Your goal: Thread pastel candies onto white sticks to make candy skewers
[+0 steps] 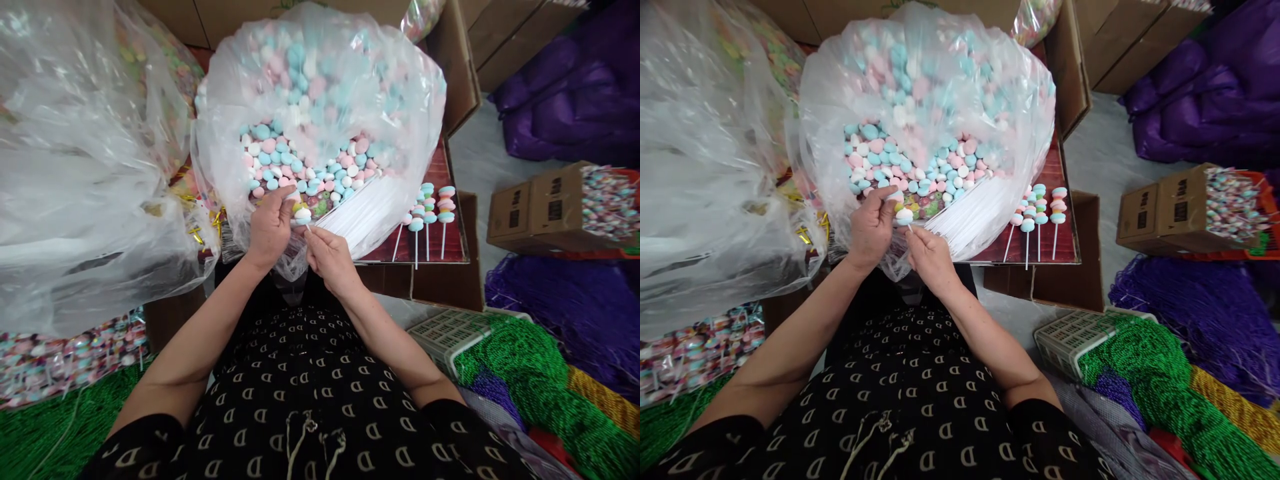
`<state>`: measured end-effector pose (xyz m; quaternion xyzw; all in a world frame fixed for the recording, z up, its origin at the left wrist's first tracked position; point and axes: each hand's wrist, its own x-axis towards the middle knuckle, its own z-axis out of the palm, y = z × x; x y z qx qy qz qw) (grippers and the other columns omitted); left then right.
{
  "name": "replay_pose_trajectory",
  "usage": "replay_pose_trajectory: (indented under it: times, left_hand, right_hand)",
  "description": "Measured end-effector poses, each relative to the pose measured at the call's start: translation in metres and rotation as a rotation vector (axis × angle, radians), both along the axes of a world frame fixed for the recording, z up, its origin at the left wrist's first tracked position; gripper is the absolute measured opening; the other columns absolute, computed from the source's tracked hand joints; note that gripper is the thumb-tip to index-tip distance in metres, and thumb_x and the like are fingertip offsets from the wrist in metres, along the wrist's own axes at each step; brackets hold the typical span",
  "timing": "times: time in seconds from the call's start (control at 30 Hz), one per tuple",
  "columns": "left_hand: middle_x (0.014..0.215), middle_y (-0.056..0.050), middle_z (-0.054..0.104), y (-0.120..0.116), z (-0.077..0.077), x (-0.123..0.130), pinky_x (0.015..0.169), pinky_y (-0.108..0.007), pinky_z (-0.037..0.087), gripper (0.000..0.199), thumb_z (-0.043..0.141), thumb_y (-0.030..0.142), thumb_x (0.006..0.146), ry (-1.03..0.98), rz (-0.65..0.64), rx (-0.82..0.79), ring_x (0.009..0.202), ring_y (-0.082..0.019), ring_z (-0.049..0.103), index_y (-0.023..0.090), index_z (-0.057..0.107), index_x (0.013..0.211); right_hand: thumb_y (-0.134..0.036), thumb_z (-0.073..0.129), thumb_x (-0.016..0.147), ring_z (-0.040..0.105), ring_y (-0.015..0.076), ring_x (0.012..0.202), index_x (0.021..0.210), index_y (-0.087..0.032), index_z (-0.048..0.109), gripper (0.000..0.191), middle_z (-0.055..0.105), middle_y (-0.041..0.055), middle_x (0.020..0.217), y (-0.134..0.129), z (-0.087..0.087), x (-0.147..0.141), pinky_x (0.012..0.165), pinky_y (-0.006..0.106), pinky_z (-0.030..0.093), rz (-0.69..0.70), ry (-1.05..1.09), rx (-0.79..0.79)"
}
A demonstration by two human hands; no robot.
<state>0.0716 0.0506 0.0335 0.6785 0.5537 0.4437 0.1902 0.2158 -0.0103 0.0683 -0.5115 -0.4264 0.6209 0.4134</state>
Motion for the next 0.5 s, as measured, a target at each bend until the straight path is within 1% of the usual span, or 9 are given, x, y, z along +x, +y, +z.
replay_pose_trajectory:
  times: [0.13, 0.2, 0.3, 0.37, 0.43, 0.5]
  left_hand:
    - [0.12, -0.009, 0.079, -0.003, 0.001, 0.0, 0.099, -0.032, 0.058, 0.041, 0.045, 0.05, 0.111, -0.014, -0.041, 0.009, 0.109, -0.02, 0.074, 0.021, 0.07, 0.126]
    - [0.121, -0.01, 0.079, -0.004, 0.002, 0.0, 0.098, -0.033, 0.058, 0.041, 0.045, 0.05, 0.111, -0.051, -0.07, 0.03, 0.109, -0.02, 0.074, 0.021, 0.07, 0.126]
    - [0.12, -0.01, 0.079, -0.005, 0.004, 0.002, 0.101, -0.036, 0.058, 0.041, 0.045, 0.05, 0.11, -0.139, -0.118, 0.074, 0.111, -0.021, 0.074, 0.022, 0.072, 0.123]
    - [0.121, -0.008, 0.079, -0.004, 0.006, 0.005, 0.103, -0.037, 0.058, 0.04, 0.047, 0.052, 0.11, -0.197, -0.156, 0.065, 0.115, -0.021, 0.073, 0.025, 0.073, 0.124]
    - [0.122, -0.006, 0.078, -0.003, 0.009, 0.008, 0.103, -0.037, 0.058, 0.042, 0.048, 0.055, 0.109, -0.295, -0.174, -0.003, 0.117, -0.021, 0.072, 0.029, 0.069, 0.134]
    - [0.121, -0.005, 0.077, 0.0, 0.011, 0.011, 0.097, -0.037, 0.06, 0.046, 0.048, 0.058, 0.108, -0.477, -0.171, -0.107, 0.114, -0.02, 0.073, 0.033, 0.06, 0.146]
  right_hand:
    - [-0.066, 0.065, 0.094, 0.035, 0.0084, 0.045, 0.107, -0.017, 0.076, 0.052, 0.04, -0.0091, 0.048, 0.002, 0.0, 0.002, 0.045, 0.023, 0.025, -0.002, 0.018, 0.019]
    - [-0.068, 0.066, 0.093, 0.035, 0.0083, 0.045, 0.105, -0.018, 0.075, 0.052, 0.039, -0.0093, 0.048, 0.004, -0.001, 0.001, 0.045, 0.023, 0.025, -0.009, 0.039, 0.016]
    - [-0.071, 0.068, 0.091, 0.035, 0.0082, 0.045, 0.091, -0.019, 0.072, 0.052, 0.039, -0.0089, 0.048, 0.005, -0.006, -0.003, 0.045, 0.023, 0.026, 0.016, 0.043, 0.018]
    - [-0.073, 0.069, 0.089, 0.035, 0.008, 0.045, 0.084, -0.02, 0.069, 0.054, 0.038, -0.0087, 0.047, 0.006, -0.009, -0.004, 0.045, 0.023, 0.025, 0.02, 0.053, 0.021]
    - [-0.074, 0.07, 0.088, 0.033, 0.0079, 0.045, 0.091, -0.02, 0.071, 0.054, 0.037, -0.0095, 0.047, 0.008, -0.008, -0.002, 0.044, 0.023, 0.024, 0.002, 0.081, 0.012]
    - [-0.073, 0.071, 0.088, 0.032, 0.0079, 0.045, 0.105, -0.019, 0.074, 0.057, 0.035, -0.0106, 0.048, 0.01, -0.005, 0.003, 0.045, 0.023, 0.023, -0.003, 0.096, 0.005]
